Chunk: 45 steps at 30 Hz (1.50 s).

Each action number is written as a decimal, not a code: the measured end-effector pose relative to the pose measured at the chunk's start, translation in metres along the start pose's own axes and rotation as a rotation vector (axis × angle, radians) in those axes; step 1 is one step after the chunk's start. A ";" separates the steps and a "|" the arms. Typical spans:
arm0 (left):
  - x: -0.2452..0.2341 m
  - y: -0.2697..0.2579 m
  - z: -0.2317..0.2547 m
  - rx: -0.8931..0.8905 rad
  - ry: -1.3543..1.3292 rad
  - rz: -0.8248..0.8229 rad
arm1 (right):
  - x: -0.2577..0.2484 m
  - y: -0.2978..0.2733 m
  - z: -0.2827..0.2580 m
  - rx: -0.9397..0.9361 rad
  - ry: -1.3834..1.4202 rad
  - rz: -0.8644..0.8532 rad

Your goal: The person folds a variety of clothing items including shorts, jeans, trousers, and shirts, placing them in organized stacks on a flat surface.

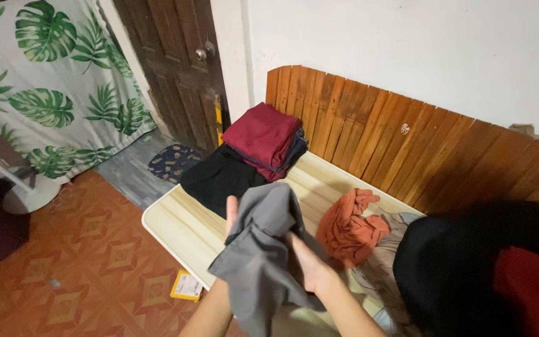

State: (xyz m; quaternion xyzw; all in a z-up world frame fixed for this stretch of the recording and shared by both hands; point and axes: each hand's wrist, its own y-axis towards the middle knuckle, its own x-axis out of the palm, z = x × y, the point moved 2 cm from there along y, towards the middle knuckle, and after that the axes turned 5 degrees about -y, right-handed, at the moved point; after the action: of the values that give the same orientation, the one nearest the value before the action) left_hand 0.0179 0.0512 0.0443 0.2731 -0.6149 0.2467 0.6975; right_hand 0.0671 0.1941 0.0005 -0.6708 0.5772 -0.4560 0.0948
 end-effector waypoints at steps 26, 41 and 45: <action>0.004 -0.066 0.151 0.108 0.590 0.913 | -0.177 -0.074 -0.144 -0.926 -0.535 0.595; 0.111 0.034 0.017 0.557 0.729 0.333 | 0.055 -0.054 -0.007 -0.866 -0.550 -0.130; 0.165 0.024 -0.010 0.920 1.791 0.271 | 0.071 -0.044 -0.008 -1.143 -0.700 0.004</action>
State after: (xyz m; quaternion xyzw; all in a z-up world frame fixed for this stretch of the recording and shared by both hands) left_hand 0.0290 0.0767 0.2087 0.1579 0.2625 0.6503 0.6952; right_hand 0.0860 0.1505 0.0694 -0.7227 0.6645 0.1660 -0.0928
